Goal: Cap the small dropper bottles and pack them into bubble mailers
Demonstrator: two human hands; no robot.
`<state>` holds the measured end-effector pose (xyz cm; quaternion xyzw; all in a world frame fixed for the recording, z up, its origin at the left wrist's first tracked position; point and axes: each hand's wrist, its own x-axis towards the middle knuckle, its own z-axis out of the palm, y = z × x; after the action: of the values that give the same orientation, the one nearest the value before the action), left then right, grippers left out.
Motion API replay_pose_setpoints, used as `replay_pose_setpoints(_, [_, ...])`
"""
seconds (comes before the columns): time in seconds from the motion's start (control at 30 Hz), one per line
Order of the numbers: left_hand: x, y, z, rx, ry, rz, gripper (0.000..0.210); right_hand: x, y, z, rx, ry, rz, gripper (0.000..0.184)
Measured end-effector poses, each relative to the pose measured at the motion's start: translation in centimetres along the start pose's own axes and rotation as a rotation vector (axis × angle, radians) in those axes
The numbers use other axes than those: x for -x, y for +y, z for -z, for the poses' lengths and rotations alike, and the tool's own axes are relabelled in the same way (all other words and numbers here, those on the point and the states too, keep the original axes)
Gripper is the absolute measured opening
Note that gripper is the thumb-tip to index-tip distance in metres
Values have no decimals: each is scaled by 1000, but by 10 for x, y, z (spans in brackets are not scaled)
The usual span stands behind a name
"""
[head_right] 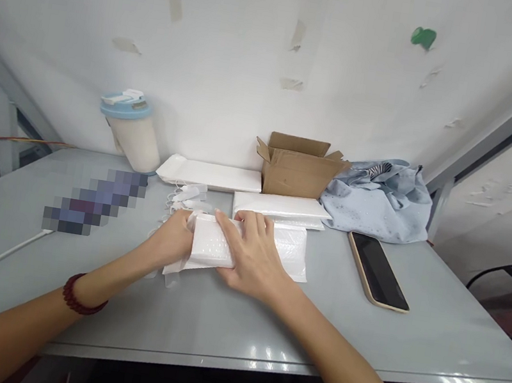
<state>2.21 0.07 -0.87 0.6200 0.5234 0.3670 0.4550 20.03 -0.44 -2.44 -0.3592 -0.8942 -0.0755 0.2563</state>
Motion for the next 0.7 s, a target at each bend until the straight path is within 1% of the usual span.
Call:
replay_pose_setpoints(0.13, [0,1,-1,33,28,35,23,0,-2,-2,56,29,28,69])
replay_pose_setpoints(0.23, [-1,2,3,93,23,81,15,1,-3,-5,132,92,48,69])
replay_pose_setpoints(0.3, [-2,1,9,200,-3,136,12,1,-4,-7,190,149,51,68])
replay_pose_setpoints(0.4, [-5,2,17,383,-9,200,24,1,-4,-12,243,201,41,62])
replay_pose_setpoints(0.47, [-5,3,20,428,14,185,30,1,-2,-15,252,211,38,58])
replay_pose_setpoints(0.53, [-5,6,21,440,44,142,31,1,1,-17,255,208,51,54])
replay_pose_setpoints(0.63, [-4,8,19,403,86,63,36,1,3,-18,262,205,79,52])
replay_pose_setpoints(0.7, [-3,7,16,346,115,-28,39,0,4,-17,275,219,87,49])
